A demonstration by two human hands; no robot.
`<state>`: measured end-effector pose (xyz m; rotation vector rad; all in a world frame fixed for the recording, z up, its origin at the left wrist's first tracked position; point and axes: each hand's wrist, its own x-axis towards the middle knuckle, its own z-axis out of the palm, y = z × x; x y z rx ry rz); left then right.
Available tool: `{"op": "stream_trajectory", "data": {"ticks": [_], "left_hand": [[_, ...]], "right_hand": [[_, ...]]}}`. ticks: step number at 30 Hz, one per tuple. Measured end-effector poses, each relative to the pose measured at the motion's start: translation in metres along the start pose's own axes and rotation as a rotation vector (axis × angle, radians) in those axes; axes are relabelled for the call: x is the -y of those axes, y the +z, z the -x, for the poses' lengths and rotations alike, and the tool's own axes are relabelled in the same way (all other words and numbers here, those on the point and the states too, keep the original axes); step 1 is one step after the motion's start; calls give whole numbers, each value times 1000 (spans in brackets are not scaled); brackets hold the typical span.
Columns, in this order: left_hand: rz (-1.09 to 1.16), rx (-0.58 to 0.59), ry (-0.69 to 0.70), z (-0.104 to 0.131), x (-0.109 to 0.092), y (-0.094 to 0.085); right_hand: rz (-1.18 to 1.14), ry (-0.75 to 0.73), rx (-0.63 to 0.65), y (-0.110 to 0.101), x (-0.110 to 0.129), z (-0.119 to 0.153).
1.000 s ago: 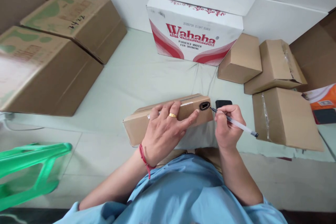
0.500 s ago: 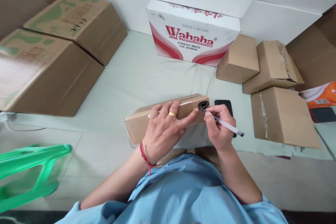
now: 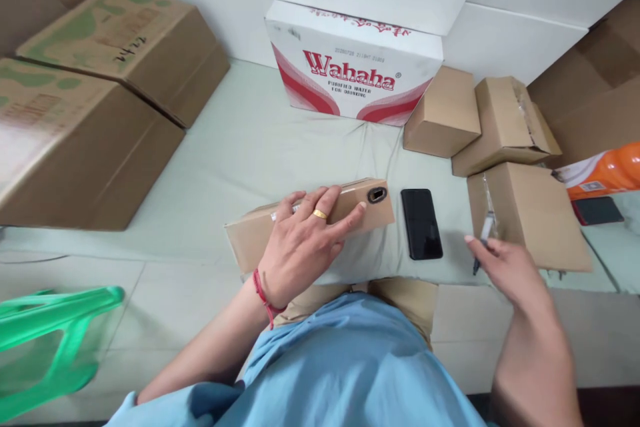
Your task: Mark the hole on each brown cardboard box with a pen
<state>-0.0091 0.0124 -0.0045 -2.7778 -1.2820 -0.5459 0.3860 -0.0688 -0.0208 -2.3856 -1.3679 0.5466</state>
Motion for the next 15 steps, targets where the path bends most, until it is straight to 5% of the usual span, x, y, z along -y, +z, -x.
{"op": "stream_trajectory", "data": {"ticks": [3,7,9,12,15], "left_hand": [[27,16,28,-3,9,-1],[93,93,75,-6,18,-6],[111,109,78,-8,19,-7],[134,71,55,-12,17,-3],[145,18,48,-18,16,8]], "right_hand": [[343,29,198,11,-8,4],[440,119,7,36,0,13],[384,50,-79,49,9,21],[379,-147,-77,72,28,30],[439,-182,-68,93,47,31]]}}
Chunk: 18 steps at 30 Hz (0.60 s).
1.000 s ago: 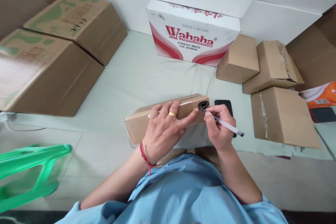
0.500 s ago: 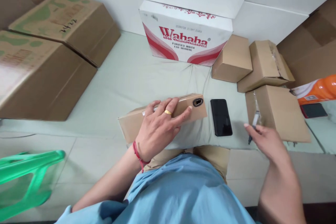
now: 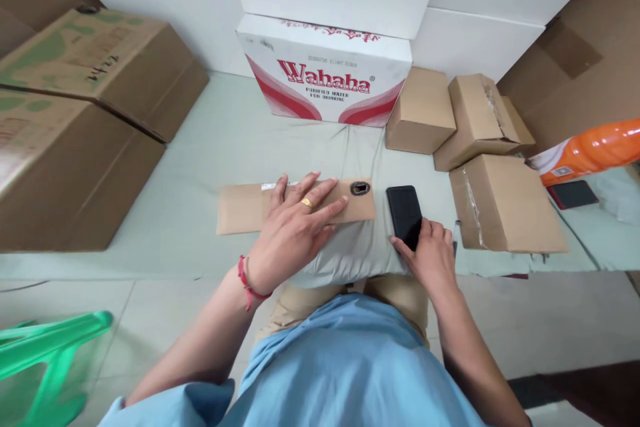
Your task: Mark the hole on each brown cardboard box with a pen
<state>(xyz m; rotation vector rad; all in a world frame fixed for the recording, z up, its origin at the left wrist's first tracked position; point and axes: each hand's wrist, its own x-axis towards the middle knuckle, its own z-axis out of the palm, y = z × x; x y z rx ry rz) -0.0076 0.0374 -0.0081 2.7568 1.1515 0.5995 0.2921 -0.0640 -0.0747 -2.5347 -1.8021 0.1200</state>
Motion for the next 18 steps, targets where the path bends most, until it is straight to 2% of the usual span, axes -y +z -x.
{"op": "stream_trajectory", "data": {"ticks": [4,11,15,18], "left_hand": [[16,-62,36,-6,6,12],[24,-110,92,-2,7,18],[27,-119,88,-2,6,19],[22,-118,76,-2,6,19]], "right_hand": [[-9,84,-31,9,14,-10],[-157,193,-46,12,14,-13],[-234,278,46,1,9,-20],[-321,278,116,-6,2,-27]]}}
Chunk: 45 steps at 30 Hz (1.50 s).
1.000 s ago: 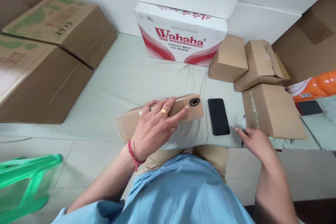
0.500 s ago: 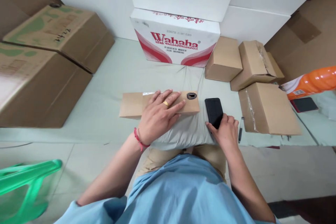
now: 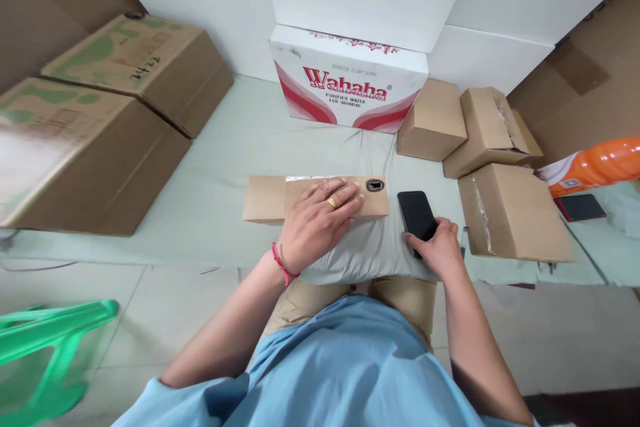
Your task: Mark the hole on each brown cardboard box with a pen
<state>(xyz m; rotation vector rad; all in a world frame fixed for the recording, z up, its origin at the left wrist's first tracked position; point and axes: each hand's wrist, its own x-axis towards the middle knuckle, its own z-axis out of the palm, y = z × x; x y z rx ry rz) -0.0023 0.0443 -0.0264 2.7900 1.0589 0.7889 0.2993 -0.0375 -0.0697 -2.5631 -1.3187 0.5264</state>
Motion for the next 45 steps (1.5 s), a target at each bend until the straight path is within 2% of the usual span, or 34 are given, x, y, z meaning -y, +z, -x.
{"op": "stream_trajectory", "data": {"ticks": [3,6,9,13,17,21,25,28,33,39,42,45], "left_hand": [[-30,-12,8,0,-1,-1],[-40,-13,13,1,-2,-1],[-38,-19,19,2,-2,-1],[-48,-35,34,0,-1,-2],[-46,-31,57,-3,0,-3],[-26,-24,53,-3,0,-4],[-56,-8,-18,2,-9,-2],[-150,11,-129,6,-20,0],[-202,74,-156,10,-32,3],[-167,39,-161,13,-30,-9],[-69,-62,-220,15,-24,-26],[173,-341,-384,14,-20,-47]], "right_hand": [[-117,-9,7,-3,-2,-1],[-261,-80,-93,-5,4,14],[-344,-249,-256,-11,23,41],[-405,-491,-420,-19,60,77],[-441,-612,-450,-15,89,96],[-435,-630,-421,-9,100,105],[-438,-613,-460,-10,91,97],[-394,-492,-493,-8,68,78],[-267,-250,-374,6,26,45],[-128,-150,-227,28,4,38],[-62,-180,-208,34,0,34],[-142,-243,-227,33,-1,31]]}}
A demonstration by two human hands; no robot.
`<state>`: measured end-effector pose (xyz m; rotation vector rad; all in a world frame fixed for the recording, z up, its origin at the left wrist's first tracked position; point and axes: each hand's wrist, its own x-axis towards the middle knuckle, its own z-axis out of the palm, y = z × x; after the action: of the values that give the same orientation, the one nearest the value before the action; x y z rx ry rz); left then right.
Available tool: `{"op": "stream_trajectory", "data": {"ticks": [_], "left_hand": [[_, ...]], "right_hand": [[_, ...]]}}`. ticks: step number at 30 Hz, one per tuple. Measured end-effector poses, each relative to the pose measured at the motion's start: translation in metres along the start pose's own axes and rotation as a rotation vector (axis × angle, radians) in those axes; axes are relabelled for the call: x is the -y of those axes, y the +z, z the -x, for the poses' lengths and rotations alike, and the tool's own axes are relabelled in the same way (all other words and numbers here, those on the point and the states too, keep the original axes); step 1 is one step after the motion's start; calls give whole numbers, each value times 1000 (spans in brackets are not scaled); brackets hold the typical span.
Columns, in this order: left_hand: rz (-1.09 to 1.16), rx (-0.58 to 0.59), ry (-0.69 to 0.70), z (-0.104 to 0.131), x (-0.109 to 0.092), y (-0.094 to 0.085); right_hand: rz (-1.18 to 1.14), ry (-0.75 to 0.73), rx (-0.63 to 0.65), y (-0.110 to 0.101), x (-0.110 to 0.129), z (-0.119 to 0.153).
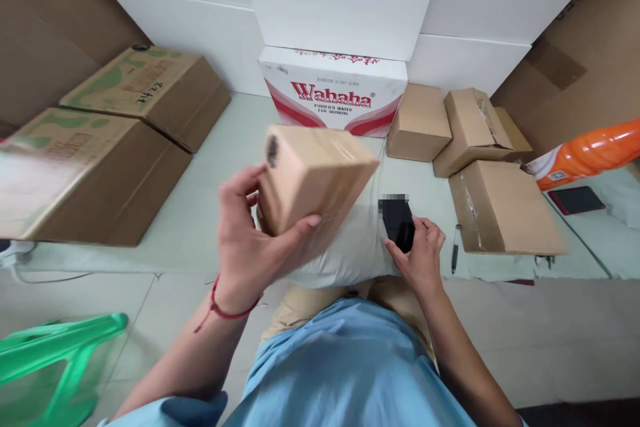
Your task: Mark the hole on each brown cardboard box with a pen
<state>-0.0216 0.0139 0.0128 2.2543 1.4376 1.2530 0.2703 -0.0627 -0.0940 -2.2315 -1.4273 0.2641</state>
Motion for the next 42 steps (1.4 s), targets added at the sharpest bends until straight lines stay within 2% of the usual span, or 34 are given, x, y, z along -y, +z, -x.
{"op": "stream_trajectory", "data": {"ticks": [2,4,6,8,10,12,14,16,19,20,23,26,29,32,35,37,39,42], "left_hand": [[301,-151,-181,-7,-5,-7],[624,-221,-382,-13,-12,-6],[879,-212,-583,-18,-19,3],[1038,-171,-759,-21,-25,18],[1126,-114,-885,-21,-30,34],[1175,-50,-926,-20,-36,47],[1198,10,-891,-18,-41,54],[1196,65,-837,-17,-44,56],[1150,147,-832,-12,-40,55],[1128,167,-848,-10,-36,54],[1058,207,-929,3,-22,53],[1013,242,-999,17,-9,50],[980,239,-1029,26,-1,45],[951,201,-1030,31,4,38],[878,145,-1006,35,15,30],[773,104,-957,35,28,19],[581,8,-874,31,47,1],[249,-265,-673,16,89,-43]], "right_hand": [[-225,-33,10,-5,3,2],[-610,-50,167,-14,12,9],[-1017,-36,438,-24,24,22],[-1273,-7,659,-34,36,36],[-1331,60,726,-42,44,48],[-1288,164,656,-50,45,52],[-1231,258,490,-58,38,47],[-1220,317,200,-71,27,30],[-1249,335,-323,-101,7,-9],[-1257,315,-405,-113,2,-24],[-1264,256,-447,-145,-12,-66],[-1254,260,-396,-159,-15,-105],[-1230,319,-280,-154,-3,-144],[-1193,312,-161,-144,20,-183],[-1157,327,-110,-137,38,-210],[-1024,321,-153,-132,41,-214],[-813,240,-284,-122,37,-203],[-580,21,-500,-98,24,-162]]}}
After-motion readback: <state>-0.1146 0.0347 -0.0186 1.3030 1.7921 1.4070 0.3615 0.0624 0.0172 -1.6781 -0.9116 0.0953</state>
